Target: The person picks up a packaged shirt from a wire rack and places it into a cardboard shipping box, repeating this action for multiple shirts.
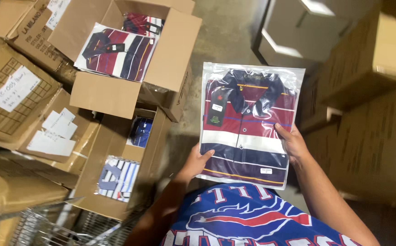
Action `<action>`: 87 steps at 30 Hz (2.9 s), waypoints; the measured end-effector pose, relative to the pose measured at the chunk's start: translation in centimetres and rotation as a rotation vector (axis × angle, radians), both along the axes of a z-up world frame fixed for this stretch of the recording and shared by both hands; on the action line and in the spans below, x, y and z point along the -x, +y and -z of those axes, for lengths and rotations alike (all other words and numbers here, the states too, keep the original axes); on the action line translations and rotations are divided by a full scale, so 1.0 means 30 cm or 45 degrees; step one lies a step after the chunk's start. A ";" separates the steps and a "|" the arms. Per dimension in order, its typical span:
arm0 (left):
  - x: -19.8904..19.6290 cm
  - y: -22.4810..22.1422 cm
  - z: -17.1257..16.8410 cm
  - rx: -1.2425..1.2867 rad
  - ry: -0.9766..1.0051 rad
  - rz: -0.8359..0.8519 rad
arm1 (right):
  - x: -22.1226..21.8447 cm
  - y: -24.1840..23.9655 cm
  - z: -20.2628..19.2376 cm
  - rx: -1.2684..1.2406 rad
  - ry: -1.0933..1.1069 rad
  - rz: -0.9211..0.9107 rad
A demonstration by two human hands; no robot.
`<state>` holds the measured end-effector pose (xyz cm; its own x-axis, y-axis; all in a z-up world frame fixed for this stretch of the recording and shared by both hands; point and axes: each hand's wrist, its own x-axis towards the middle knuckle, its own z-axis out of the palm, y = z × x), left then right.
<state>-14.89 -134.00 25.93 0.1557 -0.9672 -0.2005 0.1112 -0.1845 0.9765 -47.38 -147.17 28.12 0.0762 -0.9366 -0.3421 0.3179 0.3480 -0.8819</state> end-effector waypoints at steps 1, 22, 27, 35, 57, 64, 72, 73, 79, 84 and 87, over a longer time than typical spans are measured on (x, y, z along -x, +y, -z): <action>0.007 -0.048 -0.018 -0.026 0.003 -0.017 | 0.001 -0.079 -0.003 -0.007 -0.004 -0.036; -0.473 -0.634 0.290 -0.156 0.096 -0.879 | -0.878 -1.062 -0.027 -0.193 0.038 -0.876; -0.660 -0.788 0.436 -0.224 -0.047 -1.026 | -1.203 -1.211 -0.031 -0.169 0.163 -0.988; -0.970 -0.934 0.543 -0.705 -0.210 -1.193 | -1.739 -1.418 0.078 -0.123 0.283 -1.201; -1.379 -1.232 0.755 -1.142 -0.284 -1.751 | -2.653 -1.956 0.669 0.660 1.043 -1.989; -1.328 -1.294 0.587 -1.210 -0.152 -1.911 | -2.577 -1.862 0.238 0.578 0.908 -2.025; -1.310 -1.281 0.557 -1.232 -0.384 -1.920 | -2.620 -1.925 0.663 0.841 0.731 -2.008; -1.306 -1.271 0.576 -1.248 -0.412 -1.909 | -2.606 -1.926 0.664 0.877 0.743 -1.993; -1.284 -1.253 0.558 -1.373 -0.609 -1.514 | -2.592 -1.916 0.674 1.296 0.859 -1.987; -1.204 -1.232 0.508 -1.217 -0.633 -1.575 | -2.586 -1.914 0.675 1.277 1.072 -2.079; -1.058 -1.177 0.439 -0.942 -0.683 -1.728 | -2.556 -1.858 0.561 1.448 1.067 -2.024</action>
<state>16.84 -169.30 12.75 0.9625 0.2055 -0.1771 0.2699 -0.6580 0.7030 29.31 -202.91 11.29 0.9837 -0.0131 -0.1795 -0.1183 -0.7991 -0.5895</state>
